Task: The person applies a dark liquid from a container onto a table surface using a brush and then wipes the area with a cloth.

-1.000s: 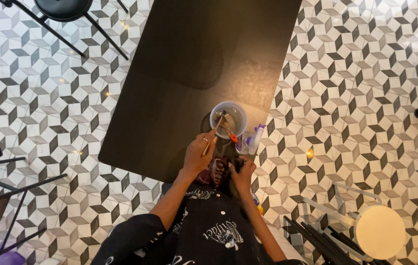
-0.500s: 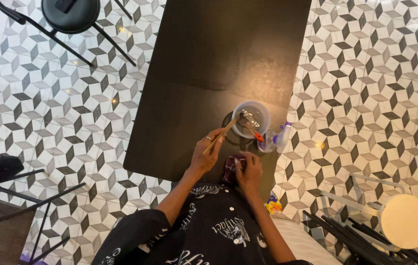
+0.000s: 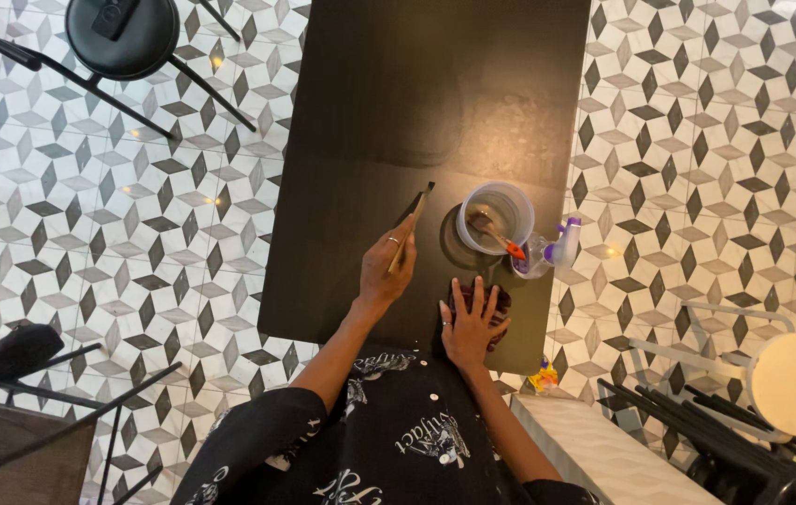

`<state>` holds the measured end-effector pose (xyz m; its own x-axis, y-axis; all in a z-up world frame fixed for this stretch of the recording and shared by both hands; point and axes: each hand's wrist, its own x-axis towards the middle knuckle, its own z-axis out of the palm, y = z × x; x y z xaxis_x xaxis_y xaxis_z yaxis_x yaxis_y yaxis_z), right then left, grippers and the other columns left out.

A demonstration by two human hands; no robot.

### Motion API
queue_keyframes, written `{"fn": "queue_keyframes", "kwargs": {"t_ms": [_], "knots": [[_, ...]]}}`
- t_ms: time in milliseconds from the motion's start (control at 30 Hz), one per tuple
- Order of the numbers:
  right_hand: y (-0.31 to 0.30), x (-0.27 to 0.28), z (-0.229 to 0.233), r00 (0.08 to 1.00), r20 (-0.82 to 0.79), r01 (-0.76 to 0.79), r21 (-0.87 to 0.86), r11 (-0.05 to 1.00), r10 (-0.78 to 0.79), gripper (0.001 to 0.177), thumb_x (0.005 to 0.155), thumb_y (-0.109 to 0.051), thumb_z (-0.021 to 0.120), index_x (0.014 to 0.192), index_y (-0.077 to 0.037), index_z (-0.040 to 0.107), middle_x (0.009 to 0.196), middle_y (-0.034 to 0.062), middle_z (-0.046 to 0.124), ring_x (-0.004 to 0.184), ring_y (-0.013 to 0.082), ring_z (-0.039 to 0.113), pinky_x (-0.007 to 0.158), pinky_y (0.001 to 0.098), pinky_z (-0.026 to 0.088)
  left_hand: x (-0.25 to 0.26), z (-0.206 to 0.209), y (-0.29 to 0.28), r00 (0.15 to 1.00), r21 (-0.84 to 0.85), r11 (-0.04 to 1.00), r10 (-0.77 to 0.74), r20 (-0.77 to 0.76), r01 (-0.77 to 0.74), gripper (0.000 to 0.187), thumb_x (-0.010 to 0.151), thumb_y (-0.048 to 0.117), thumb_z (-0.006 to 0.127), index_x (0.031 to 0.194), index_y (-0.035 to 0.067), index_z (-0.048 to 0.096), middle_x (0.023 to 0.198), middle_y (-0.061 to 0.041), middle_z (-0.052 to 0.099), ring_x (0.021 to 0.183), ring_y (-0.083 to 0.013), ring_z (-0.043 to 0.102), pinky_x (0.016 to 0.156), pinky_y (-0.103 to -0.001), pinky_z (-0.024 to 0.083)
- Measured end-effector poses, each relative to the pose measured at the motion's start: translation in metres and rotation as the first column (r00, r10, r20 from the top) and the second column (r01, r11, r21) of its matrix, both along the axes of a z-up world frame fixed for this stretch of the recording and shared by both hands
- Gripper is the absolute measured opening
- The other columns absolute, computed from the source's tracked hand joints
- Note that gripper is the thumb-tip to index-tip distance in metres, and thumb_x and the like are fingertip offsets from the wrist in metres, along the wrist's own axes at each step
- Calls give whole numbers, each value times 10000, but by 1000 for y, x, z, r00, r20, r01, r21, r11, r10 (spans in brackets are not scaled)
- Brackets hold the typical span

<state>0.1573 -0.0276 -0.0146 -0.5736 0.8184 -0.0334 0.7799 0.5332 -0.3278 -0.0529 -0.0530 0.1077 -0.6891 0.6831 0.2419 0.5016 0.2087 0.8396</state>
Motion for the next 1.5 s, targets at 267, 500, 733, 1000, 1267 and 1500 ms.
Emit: {"fn": "queue_keyframes", "kwargs": {"t_ms": [267, 500, 733, 1000, 1267, 1500], "knots": [[-4, -17, 10, 991, -91, 118, 222, 968, -100, 480, 956, -408, 608, 1431, -344, 613, 1606, 54, 445, 1535, 348, 312, 1160, 705, 176, -18, -19, 29, 984, -38, 991, -133, -122, 129, 404, 983, 70, 617, 1385, 29, 610, 1053, -180, 706, 921, -369, 695, 796, -443, 562], [-7, -17, 9, 984, -147, 136, 218, 966, -105, 470, 928, -370, 628, 1394, -311, 652, 1577, 50, 482, 1519, 347, 360, 1157, 693, 212, -25, -27, 47, 978, -39, 985, -172, -121, 168, 385, 984, 74, 598, 1361, -4, 603, 1049, -188, 696, 909, -372, 693, 787, -448, 559], [-5, -18, 7, 983, -142, 145, 188, 971, -120, 457, 918, -335, 626, 1372, -308, 669, 1562, 53, 504, 1513, 347, 371, 1159, 687, 208, -21, -40, 40, 975, -116, 978, -189, -121, 175, 364, 986, 64, 589, 1336, -37, 599, 1033, -194, 683, 910, -374, 675, 780, -463, 556], [-4, -12, 3, 980, -171, 130, 188, 973, -98, 461, 924, -320, 628, 1383, -302, 664, 1562, 56, 503, 1519, 350, 360, 1165, 677, 184, 11, -27, -2, 970, -155, 970, -208, -128, 187, 368, 972, 55, 598, 1324, -50, 602, 1015, -177, 681, 931, -362, 668, 777, -448, 556], [-5, -5, -4, 989, -131, 98, 179, 979, -75, 450, 980, -340, 617, 1426, -293, 641, 1586, 70, 469, 1540, 358, 310, 1169, 695, 164, 56, -8, -62, 973, -173, 964, -217, -76, 202, 386, 940, 41, 600, 1315, -53, 600, 1025, -180, 683, 945, -355, 670, 791, -443, 558], [-5, 1, -9, 994, -99, 51, 115, 992, -39, 434, 1048, -367, 559, 1474, -288, 587, 1625, 88, 394, 1562, 376, 220, 1146, 743, 133, 93, 1, -116, 974, -227, 951, -222, -39, 208, 367, 957, 42, 603, 1310, -58, 611, 1000, -186, 686, 920, -352, 668, 778, -446, 552]]}}
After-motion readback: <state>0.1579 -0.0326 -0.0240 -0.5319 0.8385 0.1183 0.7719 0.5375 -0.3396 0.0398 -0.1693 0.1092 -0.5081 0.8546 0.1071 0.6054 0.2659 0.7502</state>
